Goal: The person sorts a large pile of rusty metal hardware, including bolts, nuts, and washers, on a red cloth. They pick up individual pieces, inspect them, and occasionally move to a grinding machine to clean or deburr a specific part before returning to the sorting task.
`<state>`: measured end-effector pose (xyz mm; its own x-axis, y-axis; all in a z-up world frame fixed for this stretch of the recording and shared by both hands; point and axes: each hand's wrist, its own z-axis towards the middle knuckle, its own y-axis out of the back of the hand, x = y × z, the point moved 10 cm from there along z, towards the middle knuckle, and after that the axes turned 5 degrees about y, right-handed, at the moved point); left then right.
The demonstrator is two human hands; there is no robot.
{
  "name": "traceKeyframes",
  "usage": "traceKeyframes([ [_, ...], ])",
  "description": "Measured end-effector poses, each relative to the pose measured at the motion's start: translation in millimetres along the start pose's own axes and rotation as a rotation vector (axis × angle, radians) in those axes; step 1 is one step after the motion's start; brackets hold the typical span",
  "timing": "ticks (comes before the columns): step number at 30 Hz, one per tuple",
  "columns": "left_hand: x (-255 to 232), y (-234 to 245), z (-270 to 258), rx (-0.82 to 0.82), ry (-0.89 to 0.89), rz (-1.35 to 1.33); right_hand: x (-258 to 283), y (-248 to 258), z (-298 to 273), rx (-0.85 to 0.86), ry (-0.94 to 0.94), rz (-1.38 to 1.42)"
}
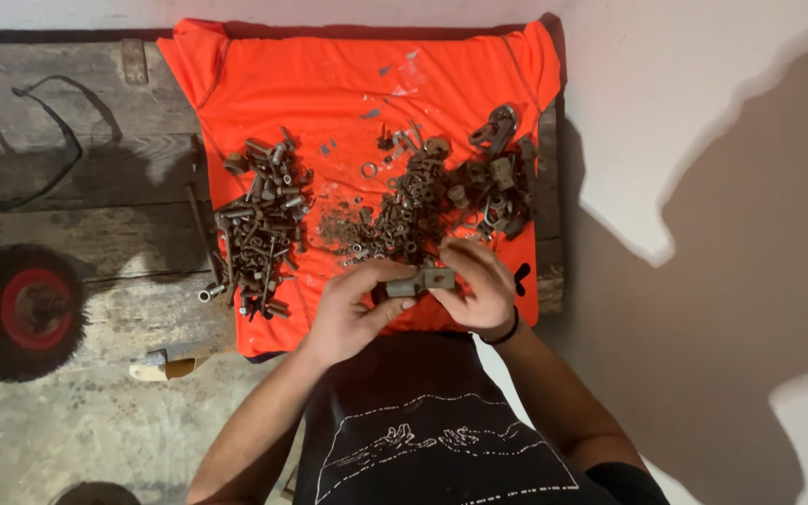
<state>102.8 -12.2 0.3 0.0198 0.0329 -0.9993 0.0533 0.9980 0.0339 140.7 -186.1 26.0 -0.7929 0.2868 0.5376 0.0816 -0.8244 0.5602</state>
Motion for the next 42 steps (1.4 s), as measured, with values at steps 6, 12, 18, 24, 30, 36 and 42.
traceKeyframes([
  [6, -17.1, 4.2, -10.8, -0.084, -0.087, 0.064, -12.9, -21.0, -1.1, 0.200, -0.160, 0.173],
  [12, -37.6, -7.2, -14.3, -0.092, -0.226, 0.118, -14.4, -44.4, -8.2, 0.282, -0.290, 0.288],
  [18, -41.7, -10.6, -15.4, -0.102, -0.266, 0.182, -5.8, -49.7, -5.4, 0.296, -0.255, 0.301],
  [24, -24.0, 9.2, -15.3, -0.118, -0.116, 0.040, 3.4, -23.5, -1.2, 0.217, -0.218, 0.280],
  [30, -3.0, 7.6, -21.2, -0.119, -0.035, -0.040, 5.4, 4.7, -1.1, 0.148, -0.240, 0.217],
  [36, -10.0, 10.4, -22.7, -0.138, -0.108, -0.016, 10.3, 4.4, -1.1, 0.092, -0.235, 0.304],
  [42, 3.9, 0.1, -19.2, -0.062, 0.046, -0.030, 19.7, 8.2, -2.2, 0.064, -0.205, 0.338],
])
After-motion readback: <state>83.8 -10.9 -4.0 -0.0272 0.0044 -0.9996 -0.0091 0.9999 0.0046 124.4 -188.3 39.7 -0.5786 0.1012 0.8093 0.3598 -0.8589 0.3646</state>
